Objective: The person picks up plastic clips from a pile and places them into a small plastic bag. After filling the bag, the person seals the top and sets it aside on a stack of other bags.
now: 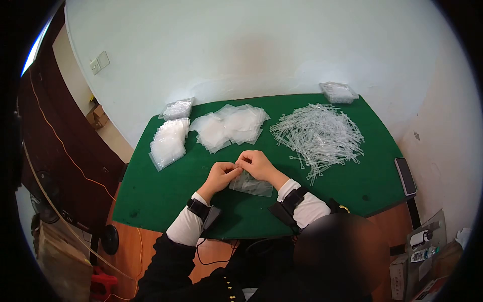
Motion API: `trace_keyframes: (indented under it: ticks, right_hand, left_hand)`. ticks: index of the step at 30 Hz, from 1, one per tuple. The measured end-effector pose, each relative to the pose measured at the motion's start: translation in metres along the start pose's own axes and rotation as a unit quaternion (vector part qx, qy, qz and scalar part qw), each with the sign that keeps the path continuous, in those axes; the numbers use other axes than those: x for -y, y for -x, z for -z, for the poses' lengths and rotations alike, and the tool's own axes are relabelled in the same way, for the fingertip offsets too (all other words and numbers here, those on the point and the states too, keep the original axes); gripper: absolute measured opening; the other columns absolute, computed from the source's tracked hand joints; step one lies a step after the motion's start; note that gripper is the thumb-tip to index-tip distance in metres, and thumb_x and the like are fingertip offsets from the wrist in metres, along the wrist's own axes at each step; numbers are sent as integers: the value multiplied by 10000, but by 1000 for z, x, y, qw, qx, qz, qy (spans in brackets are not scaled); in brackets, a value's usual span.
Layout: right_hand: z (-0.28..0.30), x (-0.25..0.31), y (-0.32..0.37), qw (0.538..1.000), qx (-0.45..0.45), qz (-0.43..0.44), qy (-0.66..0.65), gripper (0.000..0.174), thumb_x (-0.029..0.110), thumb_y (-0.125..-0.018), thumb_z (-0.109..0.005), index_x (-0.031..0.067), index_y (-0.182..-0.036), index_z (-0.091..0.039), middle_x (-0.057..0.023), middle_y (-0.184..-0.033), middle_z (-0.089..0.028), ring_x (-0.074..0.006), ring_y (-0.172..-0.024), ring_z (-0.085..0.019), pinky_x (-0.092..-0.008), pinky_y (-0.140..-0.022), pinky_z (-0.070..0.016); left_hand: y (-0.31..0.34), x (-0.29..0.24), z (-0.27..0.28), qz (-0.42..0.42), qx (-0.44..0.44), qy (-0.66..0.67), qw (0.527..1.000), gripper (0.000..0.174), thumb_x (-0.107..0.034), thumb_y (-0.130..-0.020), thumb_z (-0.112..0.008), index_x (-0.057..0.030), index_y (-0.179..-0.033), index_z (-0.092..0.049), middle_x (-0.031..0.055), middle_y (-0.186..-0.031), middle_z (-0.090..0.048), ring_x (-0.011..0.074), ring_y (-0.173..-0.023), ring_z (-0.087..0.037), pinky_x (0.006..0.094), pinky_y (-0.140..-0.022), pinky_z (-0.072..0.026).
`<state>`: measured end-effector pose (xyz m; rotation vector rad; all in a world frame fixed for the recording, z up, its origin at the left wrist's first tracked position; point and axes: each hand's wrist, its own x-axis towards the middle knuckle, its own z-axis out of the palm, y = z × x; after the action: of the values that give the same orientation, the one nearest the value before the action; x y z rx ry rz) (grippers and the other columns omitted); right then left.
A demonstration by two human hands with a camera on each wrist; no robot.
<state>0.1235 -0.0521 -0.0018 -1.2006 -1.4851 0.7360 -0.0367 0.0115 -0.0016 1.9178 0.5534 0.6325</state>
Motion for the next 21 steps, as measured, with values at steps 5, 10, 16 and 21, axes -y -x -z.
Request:
trace_keyframes:
  ticks: [5,10,16,21]
  right_hand:
    - [3,0,0,999,-13,13,27,123,105,-807,-551,1,-743,-566,-1,-630,-532,-52,-580,-455,-209,-529,-376]
    - [8,-1,-1,997,-41,16,61,140,130,-812,-551,12,-738,-559,7,-608,-510,-53,-553,-441,-214,-504,-362]
    - [14,-9,-4,993,-92,18,67,162,149,-814,-558,12,-728,-545,4,-576,-479,-65,-525,-419,-228,-482,-349]
    - [18,-12,-5,990,-129,5,64,187,160,-803,-570,-4,-723,-531,-33,-554,-461,-92,-521,-406,-256,-483,-346]
  left_hand:
    - [0,1,0,2,5,-6,1000,240,-208,-782,-607,22,-716,-624,-11,-562,-548,42,-506,-445,215,-466,-353]
    - [-2,5,0,17,8,20,1000,231,-191,-786,-597,27,-713,-626,-4,-573,-565,48,-508,-470,210,-477,-372]
    - [-3,5,0,30,14,48,998,224,-173,-799,-578,35,-731,-627,14,-600,-586,63,-525,-503,206,-504,-410]
    - [-3,3,0,35,14,58,998,217,-168,-804,-569,34,-752,-627,23,-618,-590,70,-537,-512,206,-516,-422]
